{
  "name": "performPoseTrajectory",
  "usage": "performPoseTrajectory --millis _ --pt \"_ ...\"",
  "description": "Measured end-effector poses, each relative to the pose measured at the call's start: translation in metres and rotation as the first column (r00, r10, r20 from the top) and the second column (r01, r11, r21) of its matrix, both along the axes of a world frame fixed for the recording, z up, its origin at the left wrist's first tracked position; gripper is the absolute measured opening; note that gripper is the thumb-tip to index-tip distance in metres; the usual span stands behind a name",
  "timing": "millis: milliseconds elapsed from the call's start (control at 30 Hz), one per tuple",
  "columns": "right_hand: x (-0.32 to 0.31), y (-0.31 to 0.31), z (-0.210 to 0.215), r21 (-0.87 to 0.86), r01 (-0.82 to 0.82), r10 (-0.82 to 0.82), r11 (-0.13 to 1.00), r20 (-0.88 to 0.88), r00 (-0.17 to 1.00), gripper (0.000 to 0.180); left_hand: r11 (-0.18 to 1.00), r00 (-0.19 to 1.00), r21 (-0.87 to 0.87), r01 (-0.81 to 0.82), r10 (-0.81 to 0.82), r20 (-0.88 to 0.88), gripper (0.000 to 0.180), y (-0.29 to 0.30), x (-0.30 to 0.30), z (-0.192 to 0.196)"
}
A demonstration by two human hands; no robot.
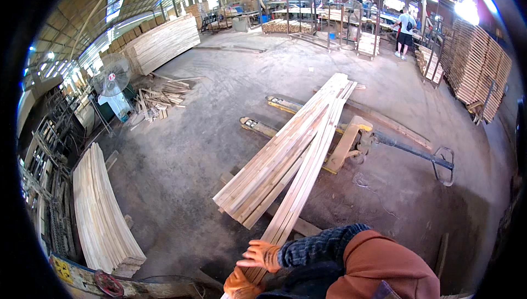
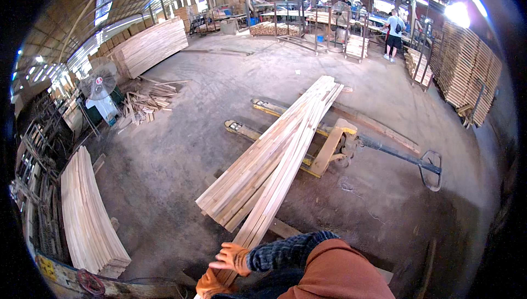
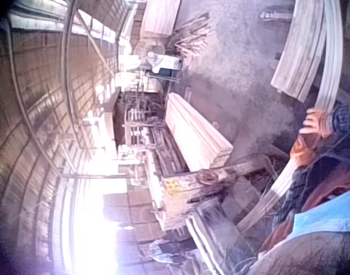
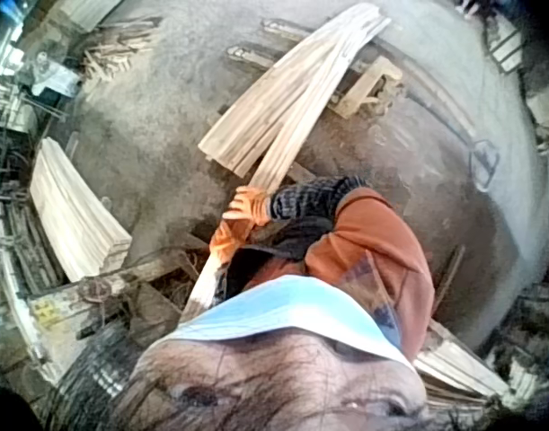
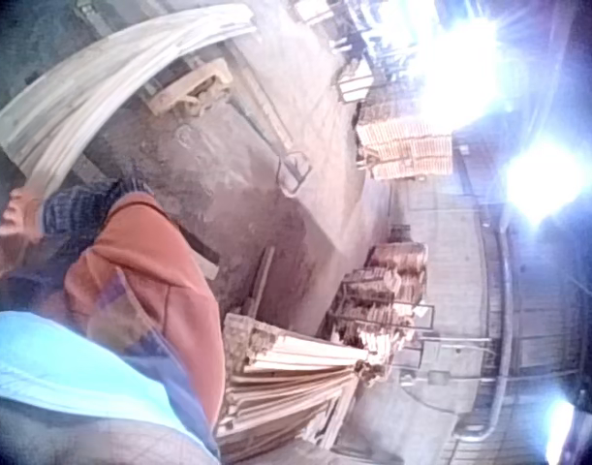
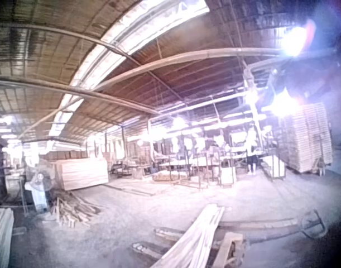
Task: The person picks up wooden planks from a stack by hand and feeds them through a roller glue spreader. They then stack the glue-coated planks one at a time onto a pallet jack.
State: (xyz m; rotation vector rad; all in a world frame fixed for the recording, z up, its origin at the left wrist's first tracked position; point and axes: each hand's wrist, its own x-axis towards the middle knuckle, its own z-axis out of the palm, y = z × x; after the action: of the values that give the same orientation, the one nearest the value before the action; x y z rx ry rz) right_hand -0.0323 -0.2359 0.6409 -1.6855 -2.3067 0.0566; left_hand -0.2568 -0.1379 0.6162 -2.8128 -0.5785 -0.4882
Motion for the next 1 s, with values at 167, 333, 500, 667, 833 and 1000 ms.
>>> performPoseTrajectory --millis 167,333,500,667,833,1000 --pt "0.040 -0.022 0.019 -0.014 -0.131 0.130 0.991 -0.059 0.990 0.130 0.955 0.996 -0.284 0.087 -0.074 0.053 0.050 -0.010 -0.047 0.082" --pt "0.160 -0.076 0.044 -0.198 0.160 -0.112 0.967 0.233 0.966 0.127 0.967 1.000 -0.253 0.027 -0.021 0.023 0.041 -0.003 -0.114 0.098" --pt "0.137 -0.075 0.032 -0.134 0.298 -0.272 0.945 0.187 0.944 0.103 0.830 0.998 -0.557 0.041 -0.008 0.062 0.030 -0.002 -0.092 0.084" --pt "0.078 -0.041 0.041 -0.195 0.248 -0.226 0.949 0.132 0.965 0.106 0.745 0.880 -0.552 -0.375 0.098 -0.466 0.100 -0.013 0.042 0.080" --pt "0.059 -0.038 0.016 -0.023 0.087 -0.086 0.996 0.030 0.996 0.121 0.825 0.947 -0.527 -0.203 0.028 -0.321 0.088 -0.019 0.056 0.083" --pt "0.150 -0.070 0.039 -0.138 0.246 -0.226 0.959 0.143 0.963 0.128 0.931 0.994 -0.347 0.112 -0.110 0.025 0.057 0.007 -0.045 0.052"
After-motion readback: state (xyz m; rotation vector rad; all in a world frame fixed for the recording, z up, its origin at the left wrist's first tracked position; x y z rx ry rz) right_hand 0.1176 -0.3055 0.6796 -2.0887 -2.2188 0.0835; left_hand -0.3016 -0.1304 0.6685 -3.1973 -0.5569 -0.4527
